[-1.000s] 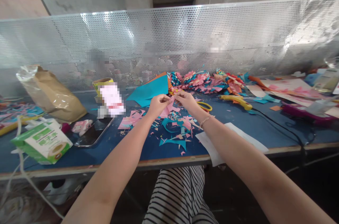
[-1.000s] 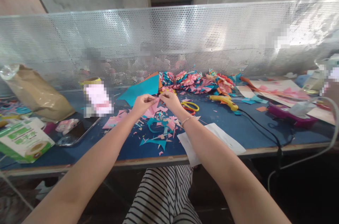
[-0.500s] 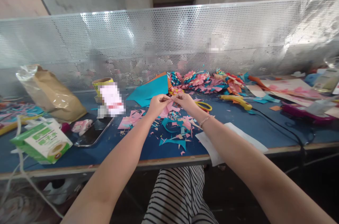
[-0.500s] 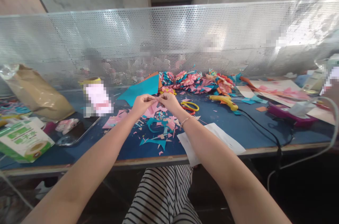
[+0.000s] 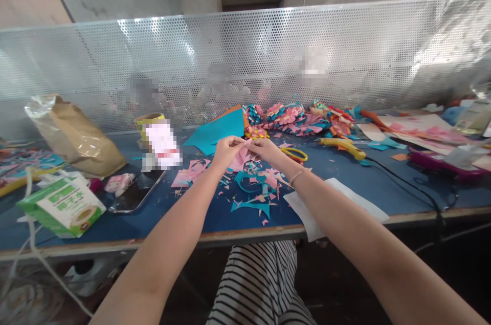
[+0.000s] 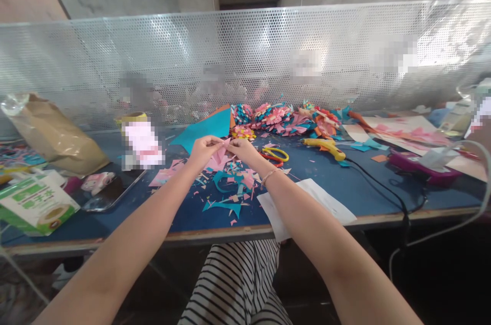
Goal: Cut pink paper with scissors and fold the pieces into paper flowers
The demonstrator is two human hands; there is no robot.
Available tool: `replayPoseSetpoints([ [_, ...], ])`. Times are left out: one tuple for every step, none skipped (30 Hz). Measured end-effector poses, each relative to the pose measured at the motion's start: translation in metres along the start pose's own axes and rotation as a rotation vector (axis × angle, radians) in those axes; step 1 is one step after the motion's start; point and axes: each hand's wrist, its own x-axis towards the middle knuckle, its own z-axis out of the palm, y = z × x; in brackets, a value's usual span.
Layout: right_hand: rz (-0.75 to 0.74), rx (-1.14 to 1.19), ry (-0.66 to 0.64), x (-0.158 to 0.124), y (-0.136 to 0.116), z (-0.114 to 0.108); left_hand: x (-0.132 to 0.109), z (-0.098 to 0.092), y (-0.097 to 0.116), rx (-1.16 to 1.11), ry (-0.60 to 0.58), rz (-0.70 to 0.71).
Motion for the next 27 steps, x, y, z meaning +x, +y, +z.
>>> replayPoseSetpoints([
  [-0.002, -0.007, -0.007, -0.0003, -0.0003, 0.0003, 0.0002, 0.0, -0.0009, -0.004, 0.005, -0.006],
  [-0.004, -0.012, -0.01, -0.0006, -0.0005, 0.0003, 0.0003, 0.0002, -0.0018, -0.009, 0.008, -0.011],
  [-0.008, -0.016, -0.01, -0.0007, -0.0006, 0.0001, 0.0003, 0.0004, -0.0027, -0.013, 0.009, -0.013],
  [-0.009, -0.021, -0.008, -0.0008, -0.0007, -0.0002, 0.0001, 0.0006, -0.0035, -0.017, 0.01, -0.013],
  [-0.01, -0.025, -0.007, -0.0009, -0.0008, -0.0004, -0.0001, 0.0009, -0.0041, -0.02, 0.01, -0.013],
  [-0.011, -0.029, -0.007, -0.001, -0.0012, -0.0006, -0.0004, 0.0011, -0.0044, -0.021, 0.012, -0.013],
  [-0.013, -0.033, -0.01, -0.0011, -0.0017, -0.0006, -0.0008, 0.0013, -0.0045, -0.021, 0.016, -0.013],
  [-0.012, -0.038, -0.014, -0.0013, -0.0024, -0.0005, -0.0012, 0.0015, -0.0043, -0.018, 0.018, -0.014],
  [-0.007, -0.043, -0.016, -0.0016, -0.0033, -0.0002, -0.0016, 0.0016, -0.0039, -0.014, 0.019, -0.017],
  [0.0, -0.048, -0.02, -0.002, -0.0041, 0.0002, -0.002, 0.0017, -0.0033, -0.008, 0.019, -0.019],
  [0.011, -0.052, -0.023, -0.0024, -0.0048, 0.0007, -0.0023, 0.0019, -0.0027, -0.002, 0.02, -0.023],
  [0.024, -0.053, -0.024, -0.0028, -0.0054, 0.0012, -0.0024, 0.002, -0.0023, 0.002, 0.022, -0.027],
  [0.034, -0.05, -0.026, -0.0031, -0.0056, 0.0017, -0.0024, 0.0021, -0.002, 0.006, 0.022, -0.031],
  [0.04, -0.042, -0.029, -0.0034, -0.0057, 0.0021, -0.0022, 0.0022, -0.002, 0.007, 0.024, -0.035],
  [0.041, -0.036, -0.036, -0.0037, -0.0056, 0.0025, -0.0018, 0.0022, -0.0023, 0.008, 0.027, -0.038],
  [0.042, -0.038, -0.049, -0.0041, -0.0054, 0.003, -0.0012, 0.0021, -0.0029, 0.008, 0.032, -0.039],
  [0.04, -0.05, -0.068, -0.0046, -0.0053, 0.0035, -0.0006, 0.002, -0.0036, 0.006, 0.038, -0.038],
  [0.035, -0.07, -0.091, -0.0051, -0.0054, 0.004, 0.0001, 0.0019, -0.0044, 0.003, 0.045, -0.034],
  [0.029, -0.092, -0.117, -0.0057, -0.0057, 0.0045, 0.0007, 0.0017, -0.0051, -0.001, 0.055, -0.029],
  [0.022, -0.113, -0.14, -0.0063, -0.0061, 0.005, 0.0011, 0.0017, -0.0056, -0.005, 0.065, -0.024],
  [0.015, -0.129, -0.16, -0.0068, -0.0066, 0.0054, 0.0013, 0.0017, -0.0059, -0.01, 0.074, -0.021],
  [0.009, -0.136, -0.173, -0.0071, -0.007, 0.0054, 0.0012, 0.0018, -0.0059, -0.014, 0.082, -0.021],
  [0.007, -0.136, -0.184, -0.0072, -0.0073, 0.0052, 0.001, 0.0021, -0.0057, -0.016, 0.088, -0.024],
  [0.011, -0.134, -0.193, -0.0071, -0.0072, 0.0048, 0.0007, 0.0025, -0.0054, -0.017, 0.094, -0.03],
  [0.019, -0.131, -0.2, -0.0069, -0.0068, 0.0041, 0.0003, 0.0028, -0.0049, -0.017, 0.096, -0.036],
  [0.027, -0.128, -0.204, -0.0067, -0.006, 0.0035, 0.0, 0.0031, -0.0044, -0.015, 0.095, -0.04],
  [0.034, -0.128, -0.213, -0.0065, -0.0049, 0.003, -0.0001, 0.0031, -0.0039, -0.015, 0.094, -0.041],
])
